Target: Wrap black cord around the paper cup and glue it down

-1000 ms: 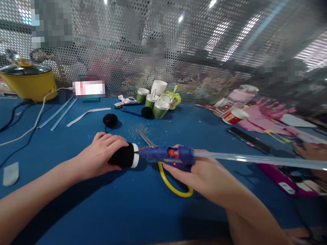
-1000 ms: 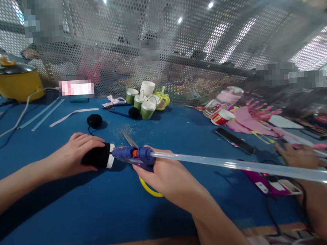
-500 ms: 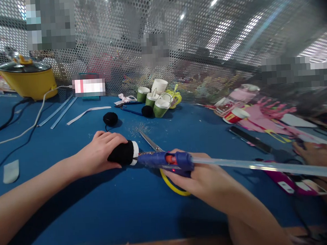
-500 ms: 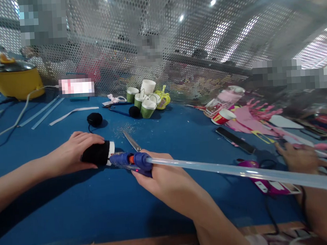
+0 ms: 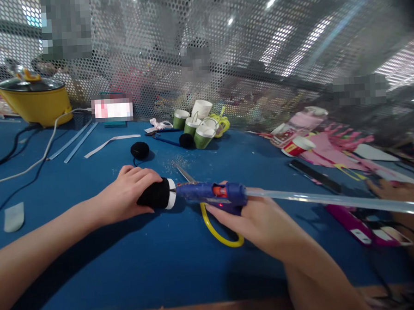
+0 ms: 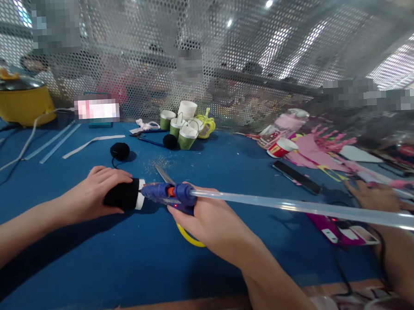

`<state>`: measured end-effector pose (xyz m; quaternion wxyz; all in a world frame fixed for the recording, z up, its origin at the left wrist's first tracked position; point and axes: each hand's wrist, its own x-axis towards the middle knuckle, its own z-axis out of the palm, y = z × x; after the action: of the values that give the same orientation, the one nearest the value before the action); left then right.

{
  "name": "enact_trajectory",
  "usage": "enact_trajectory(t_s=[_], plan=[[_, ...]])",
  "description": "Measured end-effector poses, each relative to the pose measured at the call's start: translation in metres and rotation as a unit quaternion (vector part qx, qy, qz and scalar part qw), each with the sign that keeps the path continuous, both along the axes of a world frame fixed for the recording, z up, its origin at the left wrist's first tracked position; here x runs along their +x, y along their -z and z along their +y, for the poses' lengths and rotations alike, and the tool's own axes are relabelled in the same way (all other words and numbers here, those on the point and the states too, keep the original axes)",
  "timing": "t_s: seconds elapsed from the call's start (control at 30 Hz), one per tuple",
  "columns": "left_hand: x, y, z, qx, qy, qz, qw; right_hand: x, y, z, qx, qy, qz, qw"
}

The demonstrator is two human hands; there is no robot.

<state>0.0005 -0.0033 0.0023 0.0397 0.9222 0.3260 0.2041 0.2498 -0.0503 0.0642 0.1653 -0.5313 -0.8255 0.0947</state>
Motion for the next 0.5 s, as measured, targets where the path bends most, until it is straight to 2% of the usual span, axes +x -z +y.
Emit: enact_trajectory(t_s=[0.23, 0.5], plan=[[0.002, 0.000, -0.001, 0.025, -0.001, 0.012, 1.000, -0.004, 0.001, 0.005, -0.012, 0.054, -0.002, 0.998], [0.001, -0.002, -0.002, 0.017, 0.002, 0.018, 1.000, -0.009, 0.000, 0.013, -0.051, 0.037, 0.058, 0.996]])
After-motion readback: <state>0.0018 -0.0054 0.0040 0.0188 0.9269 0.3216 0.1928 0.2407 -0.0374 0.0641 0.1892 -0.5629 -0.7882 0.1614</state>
